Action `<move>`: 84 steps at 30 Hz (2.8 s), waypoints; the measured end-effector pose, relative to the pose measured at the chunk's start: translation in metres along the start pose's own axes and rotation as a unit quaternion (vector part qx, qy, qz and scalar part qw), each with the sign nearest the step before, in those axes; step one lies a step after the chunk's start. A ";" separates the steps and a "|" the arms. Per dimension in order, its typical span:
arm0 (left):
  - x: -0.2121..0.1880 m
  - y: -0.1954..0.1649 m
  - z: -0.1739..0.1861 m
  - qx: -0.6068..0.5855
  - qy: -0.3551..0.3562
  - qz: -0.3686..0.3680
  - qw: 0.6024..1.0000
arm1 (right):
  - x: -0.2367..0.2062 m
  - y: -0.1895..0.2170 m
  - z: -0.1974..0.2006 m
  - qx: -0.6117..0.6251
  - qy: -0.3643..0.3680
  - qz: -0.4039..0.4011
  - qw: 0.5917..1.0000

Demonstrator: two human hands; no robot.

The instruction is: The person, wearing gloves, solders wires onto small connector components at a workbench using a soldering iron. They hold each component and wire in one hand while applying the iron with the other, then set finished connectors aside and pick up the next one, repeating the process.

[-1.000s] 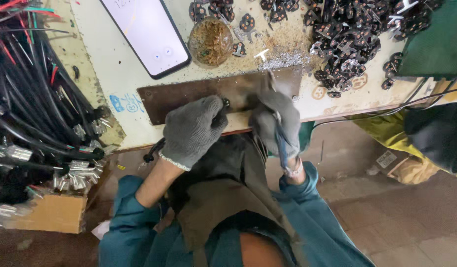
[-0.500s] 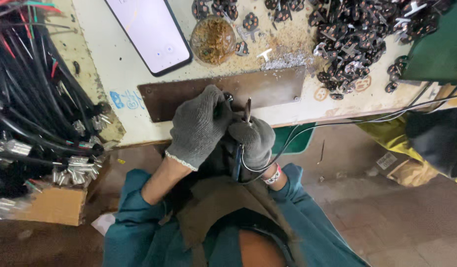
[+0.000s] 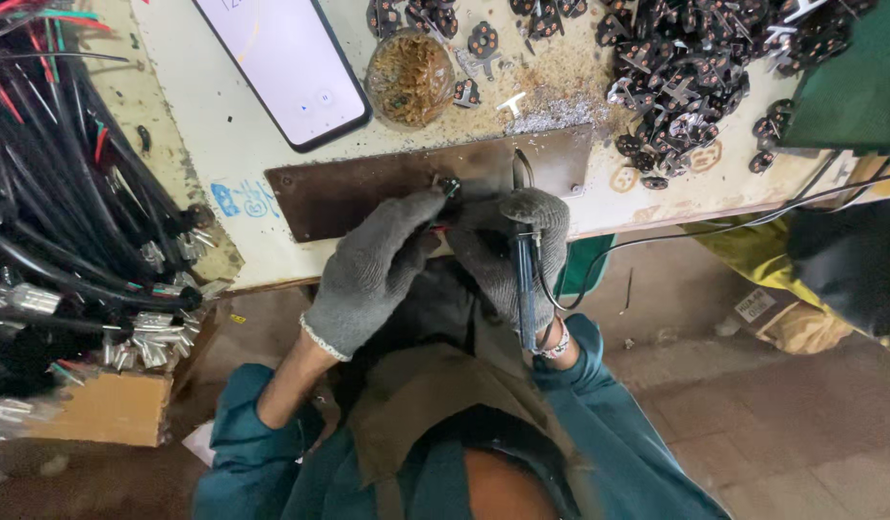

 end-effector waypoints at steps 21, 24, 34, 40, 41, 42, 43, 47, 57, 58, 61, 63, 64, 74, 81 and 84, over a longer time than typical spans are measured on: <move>-0.017 0.034 -0.023 0.027 -0.025 0.087 0.996 | -0.022 -0.039 -0.013 0.158 0.009 -0.148 0.976; -0.017 0.038 -0.030 -0.020 0.013 0.132 0.991 | -0.018 -0.012 -0.006 -0.070 -0.014 0.086 0.994; 0.013 -0.002 0.029 0.239 -0.095 0.108 0.960 | -0.006 -0.031 0.008 0.015 -0.083 -0.047 0.995; 0.087 -0.010 0.034 0.376 -0.066 0.077 0.921 | 0.001 -0.013 0.017 -0.054 -0.111 0.027 0.992; 0.089 -0.015 0.035 0.384 -0.057 0.085 0.918 | 0.003 -0.017 0.016 -0.038 -0.073 -0.020 0.996; 0.087 -0.020 0.036 0.357 -0.061 0.091 0.928 | 0.004 -0.022 0.015 -0.022 -0.039 -0.067 0.997; 0.074 -0.030 0.041 0.329 -0.065 0.097 0.937 | 0.004 -0.024 0.015 -0.015 -0.028 -0.075 0.997; 0.021 -0.023 0.029 0.166 -0.029 0.109 0.980 | -0.001 -0.032 0.005 0.030 -0.009 -0.045 0.998; -0.014 0.018 -0.011 0.122 0.007 0.043 0.992 | -0.016 -0.032 -0.006 0.004 -0.024 0.117 0.993; -0.010 0.018 -0.011 0.121 0.022 0.043 0.991 | -0.016 -0.033 -0.006 0.010 -0.038 0.103 0.994; -0.002 0.017 -0.014 0.145 0.005 0.056 0.988 | -0.016 -0.032 -0.005 0.027 -0.071 0.098 0.992; -0.003 0.016 -0.018 0.175 -0.011 0.071 0.982 | -0.018 -0.031 -0.006 0.046 -0.055 0.127 0.989; -0.004 0.015 -0.020 0.194 -0.018 0.071 0.978 | -0.018 -0.034 -0.006 0.046 -0.040 0.120 0.991; 0.006 0.028 -0.018 0.177 0.057 0.040 0.982 | -0.008 -0.039 -0.005 -0.017 0.015 0.025 0.999; 0.011 0.028 -0.023 0.219 0.086 0.034 0.971 | -0.005 -0.030 -0.005 -0.003 0.016 0.026 1.000; 0.012 0.029 -0.021 0.209 0.104 0.035 0.972 | -0.006 -0.030 -0.001 0.057 -0.013 0.058 0.997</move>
Point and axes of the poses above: each hand's wrist, its own x-axis towards the middle knuckle, its own z-axis out of the back of the hand, y = z × x, the point moved 5 cm from there along x, towards the middle knuckle, and after that the axes turned 6 degrees about x, right-handed, at the moved point
